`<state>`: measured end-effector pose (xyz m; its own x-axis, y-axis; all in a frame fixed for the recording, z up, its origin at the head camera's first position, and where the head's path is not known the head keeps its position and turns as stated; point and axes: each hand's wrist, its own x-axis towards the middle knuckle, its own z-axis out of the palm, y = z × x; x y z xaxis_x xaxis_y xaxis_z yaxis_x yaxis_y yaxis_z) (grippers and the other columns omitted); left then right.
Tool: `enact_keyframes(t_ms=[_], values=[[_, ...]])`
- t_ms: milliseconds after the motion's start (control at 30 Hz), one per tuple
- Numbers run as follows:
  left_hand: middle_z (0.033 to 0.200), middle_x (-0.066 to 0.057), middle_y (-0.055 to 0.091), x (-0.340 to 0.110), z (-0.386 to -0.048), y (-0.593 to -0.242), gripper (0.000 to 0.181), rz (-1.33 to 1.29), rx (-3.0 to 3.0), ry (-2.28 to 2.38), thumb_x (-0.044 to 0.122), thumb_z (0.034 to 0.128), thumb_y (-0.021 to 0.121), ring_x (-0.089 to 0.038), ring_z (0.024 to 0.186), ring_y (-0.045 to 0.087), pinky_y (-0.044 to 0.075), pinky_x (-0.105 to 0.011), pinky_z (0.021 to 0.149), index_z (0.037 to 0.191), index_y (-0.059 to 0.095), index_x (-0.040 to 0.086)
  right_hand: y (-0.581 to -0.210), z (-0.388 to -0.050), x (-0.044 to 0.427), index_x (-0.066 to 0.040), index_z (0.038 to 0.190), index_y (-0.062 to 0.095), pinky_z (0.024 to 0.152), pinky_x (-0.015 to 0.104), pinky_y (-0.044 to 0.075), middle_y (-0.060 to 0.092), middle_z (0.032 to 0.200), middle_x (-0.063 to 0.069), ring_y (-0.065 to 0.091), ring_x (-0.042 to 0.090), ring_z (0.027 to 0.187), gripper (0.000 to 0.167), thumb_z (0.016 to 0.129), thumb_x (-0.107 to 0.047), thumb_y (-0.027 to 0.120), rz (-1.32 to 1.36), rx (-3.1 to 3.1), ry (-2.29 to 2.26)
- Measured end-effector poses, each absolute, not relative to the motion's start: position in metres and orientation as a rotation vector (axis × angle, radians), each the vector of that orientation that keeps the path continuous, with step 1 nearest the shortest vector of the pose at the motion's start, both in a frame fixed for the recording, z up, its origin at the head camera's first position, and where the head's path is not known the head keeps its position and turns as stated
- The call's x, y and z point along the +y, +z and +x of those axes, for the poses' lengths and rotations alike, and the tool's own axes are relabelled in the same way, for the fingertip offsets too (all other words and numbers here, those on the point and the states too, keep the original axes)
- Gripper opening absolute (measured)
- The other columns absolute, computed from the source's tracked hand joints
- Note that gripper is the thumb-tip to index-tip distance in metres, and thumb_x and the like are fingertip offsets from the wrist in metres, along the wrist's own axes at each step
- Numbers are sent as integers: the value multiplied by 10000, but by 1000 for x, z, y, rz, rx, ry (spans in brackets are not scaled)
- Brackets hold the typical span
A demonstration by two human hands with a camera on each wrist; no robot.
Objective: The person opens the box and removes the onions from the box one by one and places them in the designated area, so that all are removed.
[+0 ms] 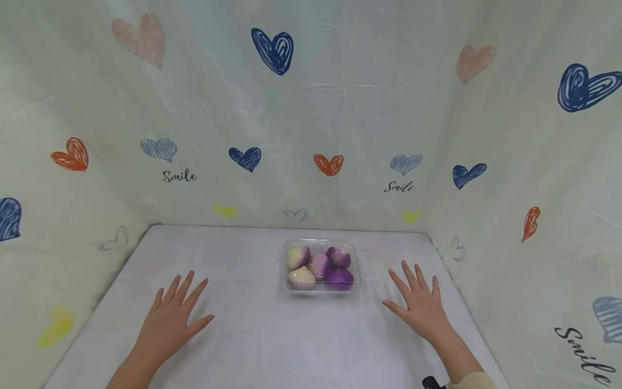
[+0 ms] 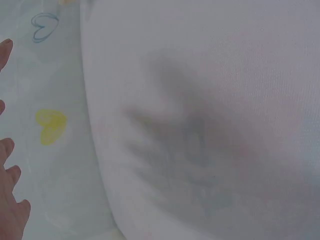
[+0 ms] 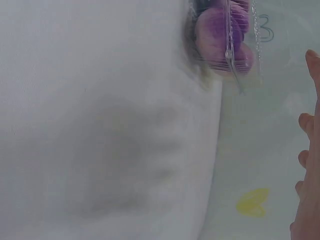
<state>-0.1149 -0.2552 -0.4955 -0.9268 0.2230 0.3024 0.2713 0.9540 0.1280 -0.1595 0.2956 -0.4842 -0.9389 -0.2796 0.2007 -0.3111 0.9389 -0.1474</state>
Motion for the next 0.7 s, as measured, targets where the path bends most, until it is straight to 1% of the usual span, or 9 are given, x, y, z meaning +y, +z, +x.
enact_keyframes(t_ms=[67, 233, 300, 400, 600, 700], values=[[1536, -213, 290, -255, -114, -497, 804, -370, -2817, -245, 504, 812, 725, -446, 1401, 215, 118, -666, 1085, 1449, 436, 108, -485, -159, 295, -192, 1518, 359, 1050, 718, -32, 159, 1599, 157, 76, 439, 1439, 775, 896, -605, 569, 444, -2921, 280], [1546, -210, 271, -252, -113, -499, 803, -384, -2815, -263, 504, 826, 714, -414, 1436, 145, 14, -625, 1116, 1463, 415, 116, -486, -157, 294, -181, 1516, 361, 1052, 710, -51, 141, 1603, 155, 55, 429, 1445, 769, 900, -589, 575, 431, -2931, 314], [1546, -207, 273, -250, -114, -500, 798, -382, -2813, -266, 504, 827, 712, -412, 1435, 151, 3, -615, 1120, 1462, 418, 119, -486, -158, 294, -183, 1517, 359, 1054, 708, -52, 138, 1604, 155, 47, 423, 1448, 765, 903, -586, 573, 428, -2930, 320], [1539, -210, 286, -247, -115, -500, 789, -379, -2809, -280, 502, 825, 714, -426, 1419, 186, 35, -632, 1114, 1450, 431, 113, -488, -158, 293, -188, 1519, 354, 1055, 706, -51, 134, 1605, 152, 44, 422, 1448, 761, 907, -587, 565, 423, -2929, 338], [1501, -225, 339, -239, -118, -502, 773, -379, -2801, -313, 486, 807, 735, -461, 1358, 275, 201, -697, 1032, 1421, 466, 101, -491, -158, 289, -164, 1517, 357, 1050, 715, -27, 134, 1605, 157, 52, 428, 1445, 756, 913, -564, 571, 407, -2930, 421], [1484, -226, 357, -233, -120, -503, 775, -376, -2801, -342, 467, 798, 753, -470, 1332, 309, 253, -705, 993, 1415, 473, 91, -491, -157, 284, -155, 1518, 353, 1054, 711, -11, 138, 1605, 155, 42, 412, 1451, 760, 911, -551, 583, 405, -2923, 493]])
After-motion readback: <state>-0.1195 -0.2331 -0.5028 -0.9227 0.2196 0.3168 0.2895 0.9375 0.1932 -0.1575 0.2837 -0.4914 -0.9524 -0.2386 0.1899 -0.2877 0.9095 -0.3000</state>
